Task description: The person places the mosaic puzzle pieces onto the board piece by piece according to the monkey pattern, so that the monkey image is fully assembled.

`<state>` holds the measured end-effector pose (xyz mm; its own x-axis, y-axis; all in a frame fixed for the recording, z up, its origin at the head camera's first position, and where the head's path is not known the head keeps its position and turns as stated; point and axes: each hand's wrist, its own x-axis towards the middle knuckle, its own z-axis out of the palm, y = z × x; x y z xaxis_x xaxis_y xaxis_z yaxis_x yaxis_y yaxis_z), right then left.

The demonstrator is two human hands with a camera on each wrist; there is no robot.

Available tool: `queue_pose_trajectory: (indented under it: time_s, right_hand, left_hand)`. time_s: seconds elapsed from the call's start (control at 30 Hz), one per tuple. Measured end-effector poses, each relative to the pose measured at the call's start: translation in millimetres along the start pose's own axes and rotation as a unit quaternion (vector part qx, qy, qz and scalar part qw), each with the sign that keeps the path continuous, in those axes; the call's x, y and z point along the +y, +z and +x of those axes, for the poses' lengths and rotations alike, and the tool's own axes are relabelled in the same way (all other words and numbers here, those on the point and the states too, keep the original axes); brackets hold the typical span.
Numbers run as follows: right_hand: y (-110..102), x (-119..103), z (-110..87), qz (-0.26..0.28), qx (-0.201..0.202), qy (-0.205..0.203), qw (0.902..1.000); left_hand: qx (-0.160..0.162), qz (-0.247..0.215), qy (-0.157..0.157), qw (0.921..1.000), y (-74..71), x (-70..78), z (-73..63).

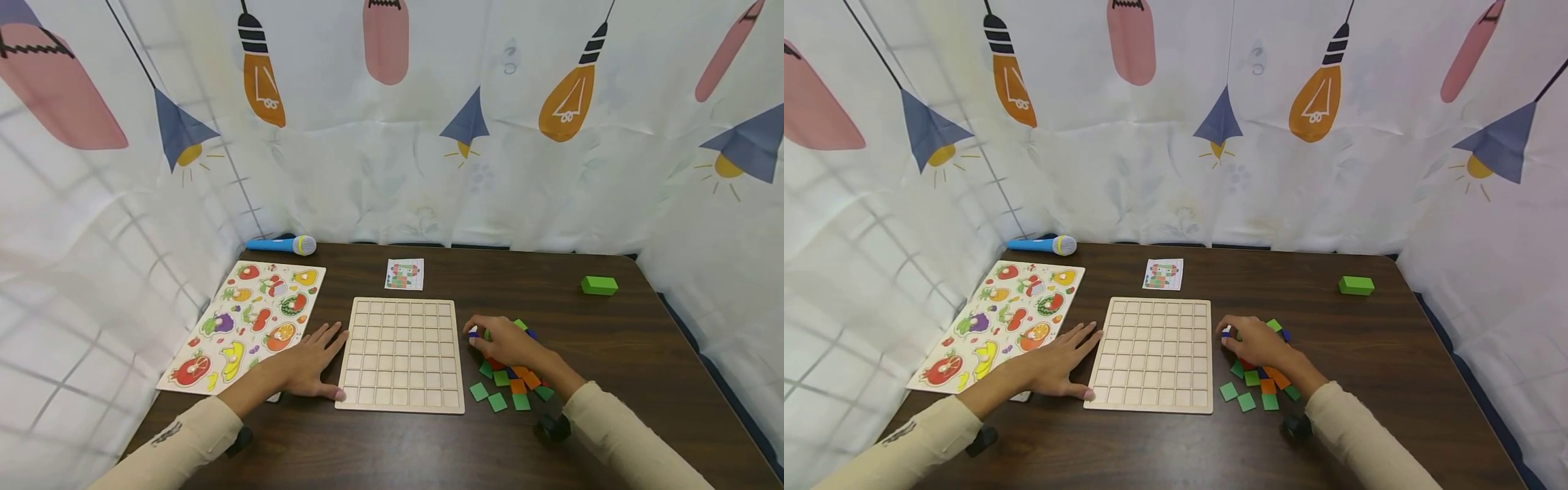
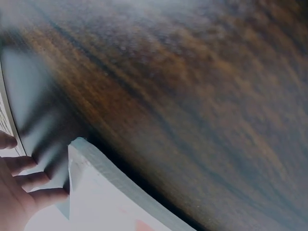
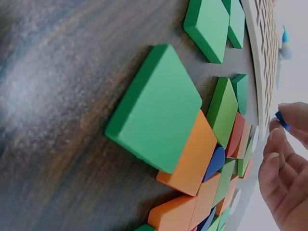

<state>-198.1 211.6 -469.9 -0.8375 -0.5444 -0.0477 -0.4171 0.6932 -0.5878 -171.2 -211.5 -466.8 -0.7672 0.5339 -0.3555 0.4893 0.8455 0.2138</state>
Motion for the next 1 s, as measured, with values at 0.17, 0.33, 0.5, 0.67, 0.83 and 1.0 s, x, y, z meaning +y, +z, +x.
queue_pose_trajectory:
  time_s: [0.17, 0.33, 0.5, 0.67, 0.83, 1.0]
  right_hand:
    - [-1, -1, 0.5, 0.013, 0.004, -0.004, 0.9999]
    - [0, -1, 2.2, 0.016, 0.018, -0.002, 0.9997]
    - [1, -3, 3.0, 0.012, 0.029, 0.001, 0.9995]
    - [2, -3, 4.6, 0.020, 0.030, 0.002, 0.9993]
    - [2, -4, 6.7, 0.042, 0.032, -0.010, 0.9985]
    - [5, -6, 8.9, 0.062, 0.037, -0.009, 0.9974]
  left_hand:
    - [-0.006, -0.002, -0.004, 1.0000, -1.5, 0.9, 0.9]
    - [-0.017, -0.020, -0.004, 0.9996, -6.2, 2.2, 1.3]
    - [-0.023, -0.040, -0.005, 0.9989, -9.0, 3.9, 1.1]
    - [-0.019, -0.056, -0.016, 0.9981, -8.5, 6.0, 0.5]
    - [-0.009, -0.077, -0.026, 0.9967, -8.3, 8.4, 0.7]
    - [-0.006, -0.079, -0.028, 0.9965, -8.7, 10.6, 0.7]
